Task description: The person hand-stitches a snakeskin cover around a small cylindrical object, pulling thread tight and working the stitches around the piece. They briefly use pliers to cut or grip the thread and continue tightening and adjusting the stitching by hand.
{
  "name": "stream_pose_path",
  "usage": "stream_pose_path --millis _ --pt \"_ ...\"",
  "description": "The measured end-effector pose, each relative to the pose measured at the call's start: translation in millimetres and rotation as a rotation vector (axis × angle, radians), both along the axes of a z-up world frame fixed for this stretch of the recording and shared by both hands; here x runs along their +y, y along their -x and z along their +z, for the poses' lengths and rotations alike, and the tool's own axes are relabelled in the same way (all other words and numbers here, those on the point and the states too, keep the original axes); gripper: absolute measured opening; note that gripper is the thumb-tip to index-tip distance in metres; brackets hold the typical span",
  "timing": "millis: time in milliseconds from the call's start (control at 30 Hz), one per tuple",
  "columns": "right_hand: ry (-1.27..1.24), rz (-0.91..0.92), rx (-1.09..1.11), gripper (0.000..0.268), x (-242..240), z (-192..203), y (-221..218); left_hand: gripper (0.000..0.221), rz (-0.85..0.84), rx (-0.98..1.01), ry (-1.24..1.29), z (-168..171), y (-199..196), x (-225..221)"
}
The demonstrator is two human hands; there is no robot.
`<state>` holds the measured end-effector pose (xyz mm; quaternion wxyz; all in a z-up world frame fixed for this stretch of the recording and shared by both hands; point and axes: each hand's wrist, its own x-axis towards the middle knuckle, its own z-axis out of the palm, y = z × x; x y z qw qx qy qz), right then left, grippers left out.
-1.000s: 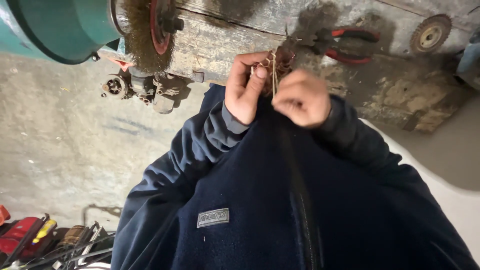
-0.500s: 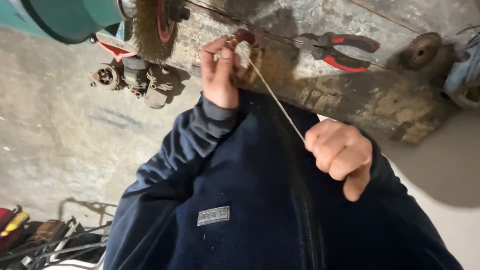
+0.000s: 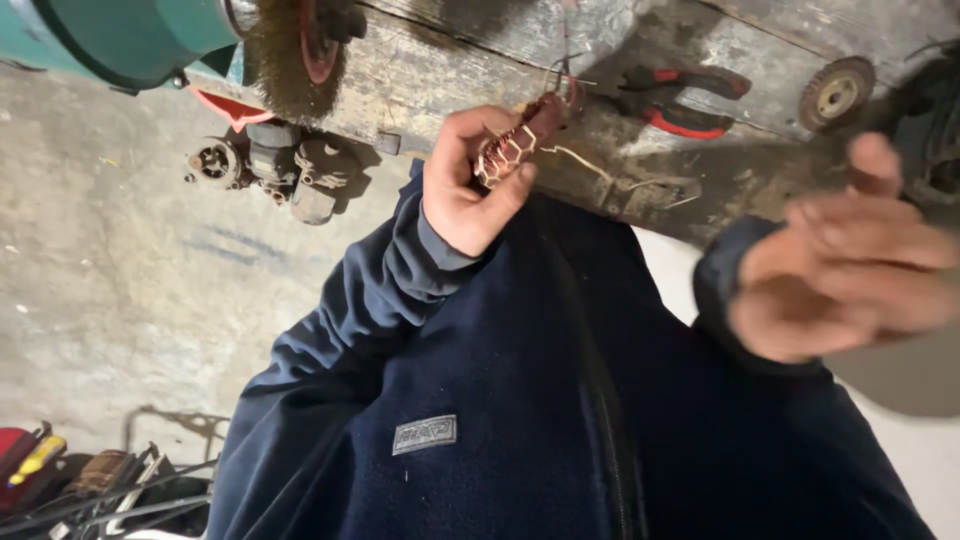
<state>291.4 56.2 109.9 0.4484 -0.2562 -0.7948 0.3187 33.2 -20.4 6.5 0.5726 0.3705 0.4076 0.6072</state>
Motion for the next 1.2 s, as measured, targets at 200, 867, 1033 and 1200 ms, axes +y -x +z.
stream_pose_path --millis 200,867,1033,1200 --pt "-0.199 -0.18 -0.402 0.041 -5 -13 63 0.044 -0.096 0.076 -0.126 21 -1 6" --pt "0.539 -0.05 -0.344 0.009 -40 -76 64 0.036 -0.012 0.294 -0.035 10 2 -14" --pt "0.403 -0.117 -0.493 0.012 -39 -73 61 0.035 -0.152 0.42 -0.269 54 12 11" --pt "0.398 -0.115 -0.649 0.027 -27 -52 63 0.033 -0.348 0.463 -0.425 60 25 12"
